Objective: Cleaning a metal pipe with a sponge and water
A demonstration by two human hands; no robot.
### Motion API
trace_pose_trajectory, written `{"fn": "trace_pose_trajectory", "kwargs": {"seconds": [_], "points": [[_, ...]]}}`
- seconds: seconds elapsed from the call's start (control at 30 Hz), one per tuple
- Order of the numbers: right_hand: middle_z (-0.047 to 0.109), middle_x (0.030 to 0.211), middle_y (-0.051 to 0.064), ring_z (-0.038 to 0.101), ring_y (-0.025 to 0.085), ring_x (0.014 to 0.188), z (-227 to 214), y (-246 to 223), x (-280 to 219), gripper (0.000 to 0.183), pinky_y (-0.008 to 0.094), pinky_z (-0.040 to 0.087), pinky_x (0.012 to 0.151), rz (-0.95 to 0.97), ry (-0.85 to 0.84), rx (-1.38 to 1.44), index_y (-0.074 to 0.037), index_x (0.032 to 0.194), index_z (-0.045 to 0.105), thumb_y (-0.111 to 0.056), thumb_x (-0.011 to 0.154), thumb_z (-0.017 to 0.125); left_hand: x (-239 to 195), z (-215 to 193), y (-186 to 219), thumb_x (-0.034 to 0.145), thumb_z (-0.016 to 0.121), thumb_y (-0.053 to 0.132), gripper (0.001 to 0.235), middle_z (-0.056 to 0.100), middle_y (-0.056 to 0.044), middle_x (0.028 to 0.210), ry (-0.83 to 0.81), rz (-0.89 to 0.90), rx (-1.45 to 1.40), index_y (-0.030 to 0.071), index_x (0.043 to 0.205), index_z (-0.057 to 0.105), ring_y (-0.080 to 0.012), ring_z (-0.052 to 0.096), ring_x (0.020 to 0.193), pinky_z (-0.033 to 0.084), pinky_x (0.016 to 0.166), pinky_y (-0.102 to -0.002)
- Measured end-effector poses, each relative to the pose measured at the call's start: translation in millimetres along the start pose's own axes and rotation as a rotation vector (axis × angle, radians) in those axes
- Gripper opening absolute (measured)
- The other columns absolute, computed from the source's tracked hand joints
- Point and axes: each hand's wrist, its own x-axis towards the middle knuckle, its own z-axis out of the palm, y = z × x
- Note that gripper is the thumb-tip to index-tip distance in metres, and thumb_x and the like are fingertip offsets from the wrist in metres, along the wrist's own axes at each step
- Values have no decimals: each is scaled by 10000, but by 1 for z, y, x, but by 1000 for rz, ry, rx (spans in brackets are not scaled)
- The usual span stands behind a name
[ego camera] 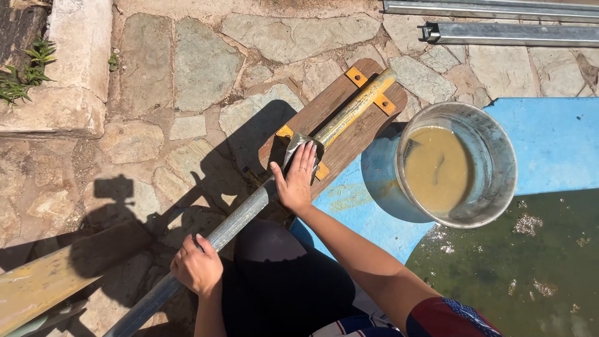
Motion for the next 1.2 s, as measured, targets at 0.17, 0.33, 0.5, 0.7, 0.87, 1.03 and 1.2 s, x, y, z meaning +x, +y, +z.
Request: {"fn": "trace_pose_trajectory", "kwargs": {"seconds": [0.17,0.33,0.5,0.7,0.87,1.03,1.2], "points": [[-187,1698,206,-186,322,1585,1,12,43,1031,477,-42,1288,300,245,243,23,1605,-93,-656,993,384,0,-2,-5,1062,527,228,324,731,-82,811,94,155,115,81,857,730,-293,683,735,505,702,-411],[-217,1701,159,-214,286,1581,12,-16,6,1030,454,-77,1280,328,146,393,-4,1603,-114,-600,979,448,1,1,-3,1028,507,165,385,714,-49,711,131,172,161,101,706,707,-249,699,686,551,696,-369],[-185,1713,146,-154,262,1596,-5,-11,39,1116,452,-18,1279,492,208,431,-24,1611,-116,-714,906,408,3,1,-6,1029,504,165,391,703,-68,678,99,187,152,84,703,705,-262,692,638,546,650,-370],[-154,1719,148,-119,273,1600,-5,2,54,1134,438,9,1280,517,202,424,-15,1613,-95,-698,896,459,2,2,-6,1021,502,164,422,701,-85,663,65,155,130,73,655,690,-278,694,623,554,639,-378],[-170,1711,179,-111,308,1602,-1,12,59,1159,494,105,1268,496,191,338,1,1608,-106,-731,886,430,10,5,-4,1023,511,167,417,683,-63,639,95,185,148,92,649,682,-254,670,583,536,600,-365],[-76,1704,226,-56,327,1596,-11,101,119,980,455,67,1280,468,138,408,30,1612,-2,-682,976,214,9,8,-7,1014,536,168,393,684,-84,649,126,197,139,81,663,689,-278,671,594,534,599,-383],[374,1584,117,347,313,1459,-154,129,139,727,518,276,1213,740,50,1268,-70,1499,431,-502,930,564,8,15,-10,1008,528,207,413,682,-114,654,102,161,163,62,661,697,-308,667,603,517,607,-416]]}}
